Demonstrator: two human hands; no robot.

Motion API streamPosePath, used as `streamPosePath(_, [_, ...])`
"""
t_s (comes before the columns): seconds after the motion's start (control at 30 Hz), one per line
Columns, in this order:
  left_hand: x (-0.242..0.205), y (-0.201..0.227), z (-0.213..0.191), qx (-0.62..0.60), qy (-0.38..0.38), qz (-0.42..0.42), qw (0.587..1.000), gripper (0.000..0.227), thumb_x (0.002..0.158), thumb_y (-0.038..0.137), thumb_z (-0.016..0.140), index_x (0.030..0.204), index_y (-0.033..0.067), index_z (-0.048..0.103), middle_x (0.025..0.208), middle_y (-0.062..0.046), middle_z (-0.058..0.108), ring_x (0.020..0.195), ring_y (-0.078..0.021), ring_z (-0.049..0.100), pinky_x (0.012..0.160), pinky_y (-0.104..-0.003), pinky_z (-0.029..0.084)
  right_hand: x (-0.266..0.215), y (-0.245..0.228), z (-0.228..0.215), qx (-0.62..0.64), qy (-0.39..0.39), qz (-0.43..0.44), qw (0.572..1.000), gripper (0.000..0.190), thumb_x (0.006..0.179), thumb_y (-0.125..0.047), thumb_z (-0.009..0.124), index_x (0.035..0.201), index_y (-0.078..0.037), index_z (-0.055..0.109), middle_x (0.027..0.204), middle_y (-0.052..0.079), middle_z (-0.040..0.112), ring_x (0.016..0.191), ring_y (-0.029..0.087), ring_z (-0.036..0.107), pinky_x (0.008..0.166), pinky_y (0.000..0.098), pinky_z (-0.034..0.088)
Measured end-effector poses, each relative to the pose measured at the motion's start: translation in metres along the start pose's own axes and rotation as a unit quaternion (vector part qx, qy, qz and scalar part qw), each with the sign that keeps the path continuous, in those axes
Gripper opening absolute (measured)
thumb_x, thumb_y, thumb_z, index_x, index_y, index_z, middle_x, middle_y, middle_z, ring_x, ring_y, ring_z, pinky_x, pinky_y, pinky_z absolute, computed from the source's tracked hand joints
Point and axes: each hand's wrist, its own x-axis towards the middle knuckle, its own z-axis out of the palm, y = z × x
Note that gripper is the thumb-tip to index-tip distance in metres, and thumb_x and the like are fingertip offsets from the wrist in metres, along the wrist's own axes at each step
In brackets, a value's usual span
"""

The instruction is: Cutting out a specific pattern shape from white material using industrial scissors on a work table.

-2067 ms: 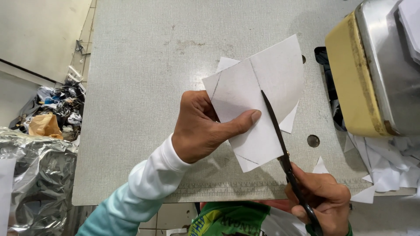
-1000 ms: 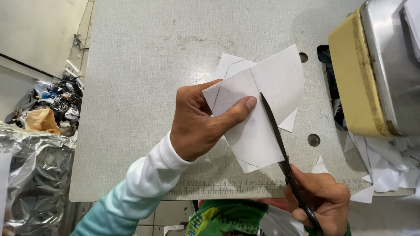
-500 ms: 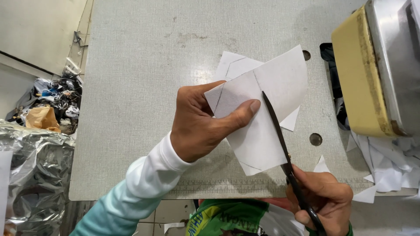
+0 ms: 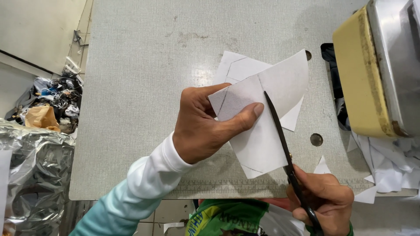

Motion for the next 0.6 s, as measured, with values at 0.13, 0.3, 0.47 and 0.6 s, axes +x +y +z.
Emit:
streamPosePath(0.13, [0.0006, 0.0001, -0.001, 0.012, -0.002, 0.012, 1.0, 0.02, 0.091, 0.011, 0.076, 0.075, 0.0062, 0.065, 0.073, 0.004, 0.066, 0.063, -0.0056, 0.059, 0.053, -0.022, 0.051, 0.0007, -0.0003, 0.0007, 0.031, -0.011, -0.008, 0.999, 0.073, 0.076, -0.025, 0.089, 0.135, 0.007, 0.06, 0.067, 0.005, 0.044, 0.051, 0.017, 0.04, 0.043, 0.0292, 0.033])
streamPosePath(0.3, [0.0, 0.0032, 0.0008, 0.044, -0.012, 0.017, 0.999, 0.016, 0.09, 0.014, 0.075, 0.079, 0.0045, 0.068, 0.077, 0.005, 0.065, 0.067, -0.007, 0.06, 0.053, -0.023, 0.051, 0.0016, -0.002, 0.0017, 0.034, -0.001, -0.002, 0.999, 0.073, 0.078, -0.03, 0.091, 0.133, 0.008, 0.061, 0.069, 0.009, 0.058, 0.053, 0.016, 0.05, 0.038, 0.0268, 0.037])
streamPosePath(0.47, [-0.001, 0.0022, 0.0017, 0.042, -0.016, 0.015, 0.999, 0.019, 0.09, 0.015, 0.075, 0.076, 0.007, 0.065, 0.074, 0.008, 0.06, 0.065, -0.0049, 0.055, 0.052, -0.022, 0.046, 0.0028, -0.0019, 0.0018, 0.036, -0.01, -0.011, 0.999, 0.072, 0.081, -0.031, 0.09, 0.134, 0.007, 0.06, 0.067, 0.008, 0.058, 0.051, 0.015, 0.05, 0.039, 0.0258, 0.038])
streamPosePath(0.6, [-0.0001, 0.0038, 0.0011, 0.059, -0.019, 0.03, 0.998, 0.022, 0.09, 0.016, 0.075, 0.073, 0.0081, 0.063, 0.071, 0.009, 0.058, 0.061, -0.0047, 0.053, 0.048, -0.022, 0.04, 0.002, 0.0015, -0.0003, 0.037, -0.016, -0.021, 0.999, 0.072, 0.079, -0.025, 0.089, 0.135, 0.008, 0.058, 0.07, 0.008, 0.059, 0.051, 0.016, 0.047, 0.039, 0.0271, 0.037])
